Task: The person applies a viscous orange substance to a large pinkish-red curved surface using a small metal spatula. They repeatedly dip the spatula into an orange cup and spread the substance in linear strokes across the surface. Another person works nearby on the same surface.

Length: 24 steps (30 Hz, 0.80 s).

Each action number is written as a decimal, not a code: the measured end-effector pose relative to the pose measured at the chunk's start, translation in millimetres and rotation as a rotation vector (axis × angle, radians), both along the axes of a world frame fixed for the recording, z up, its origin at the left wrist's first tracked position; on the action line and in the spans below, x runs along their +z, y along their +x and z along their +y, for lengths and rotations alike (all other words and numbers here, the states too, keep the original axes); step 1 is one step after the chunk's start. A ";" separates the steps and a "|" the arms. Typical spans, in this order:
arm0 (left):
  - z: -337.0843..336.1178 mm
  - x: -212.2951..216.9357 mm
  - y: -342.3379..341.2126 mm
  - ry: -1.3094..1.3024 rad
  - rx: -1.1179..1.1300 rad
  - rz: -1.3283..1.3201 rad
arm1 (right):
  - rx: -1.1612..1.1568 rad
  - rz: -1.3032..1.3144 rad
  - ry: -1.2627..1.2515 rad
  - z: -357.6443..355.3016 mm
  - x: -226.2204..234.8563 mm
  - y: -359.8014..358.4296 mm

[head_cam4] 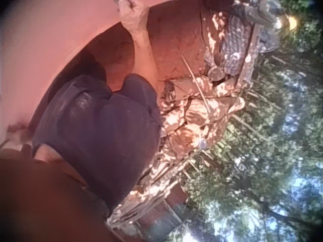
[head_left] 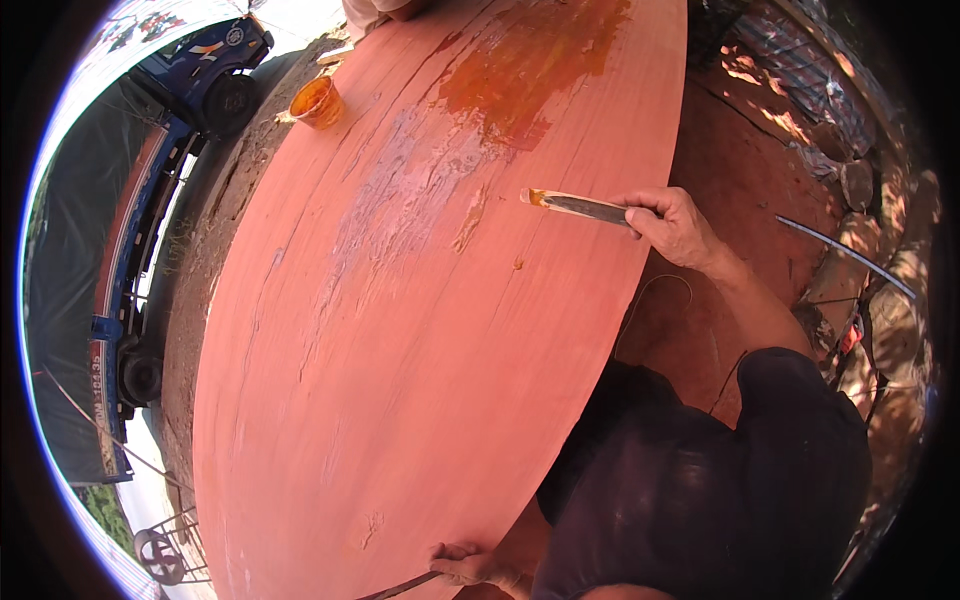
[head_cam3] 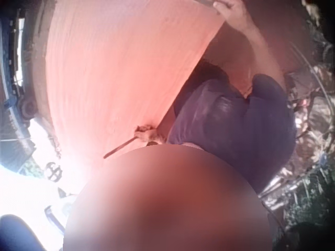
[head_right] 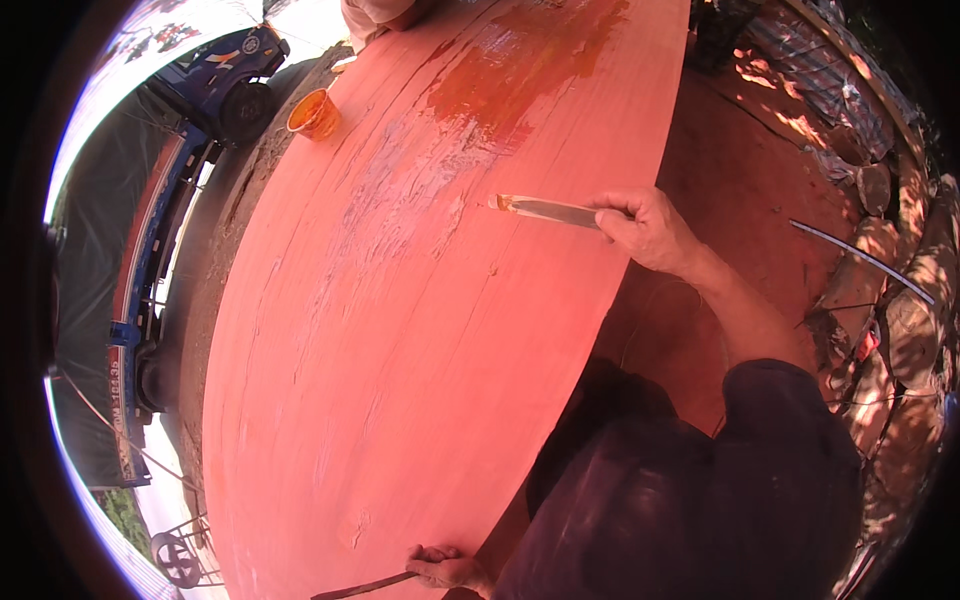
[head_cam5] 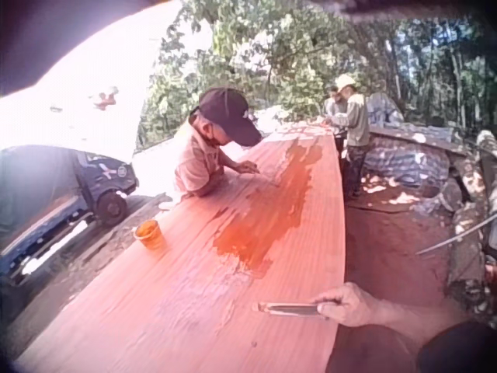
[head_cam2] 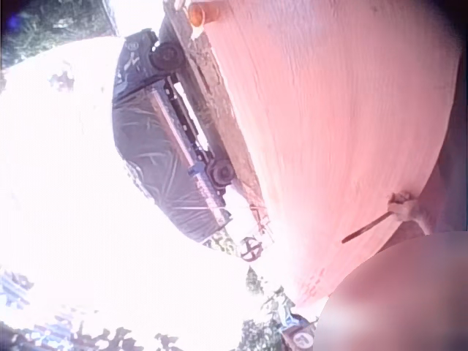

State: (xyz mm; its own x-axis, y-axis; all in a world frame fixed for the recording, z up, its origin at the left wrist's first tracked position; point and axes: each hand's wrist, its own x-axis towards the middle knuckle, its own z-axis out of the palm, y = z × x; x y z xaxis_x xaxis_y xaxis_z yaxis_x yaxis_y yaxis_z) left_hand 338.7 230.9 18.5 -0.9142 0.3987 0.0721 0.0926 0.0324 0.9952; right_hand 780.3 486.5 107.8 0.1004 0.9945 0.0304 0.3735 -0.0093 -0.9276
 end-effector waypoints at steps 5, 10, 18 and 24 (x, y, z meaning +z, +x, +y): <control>-2.3 -14.4 19.8 -0.099 -0.247 -0.103 | -0.157 -0.158 0.062 8.1 -5.6 59.0; 3.4 -31.6 37.8 -0.112 -0.237 -0.065 | -0.200 0.093 -0.069 19.6 0.2 89.7; 23.2 -18.5 45.2 -0.101 -0.295 -0.058 | -0.093 -0.097 -0.003 33.6 -23.4 102.6; 45.8 -15.9 55.6 -0.107 -0.275 -0.006 | -0.250 -0.182 0.097 71.9 -34.8 146.3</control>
State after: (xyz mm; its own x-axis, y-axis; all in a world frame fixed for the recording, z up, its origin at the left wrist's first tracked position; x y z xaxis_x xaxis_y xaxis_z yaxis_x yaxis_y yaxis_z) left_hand 394.3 276.7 2.6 -0.7710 0.6367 0.0116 0.1071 0.1117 0.9880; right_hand 926.6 558.4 73.0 0.3256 0.9312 0.1641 0.5306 -0.0363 -0.8468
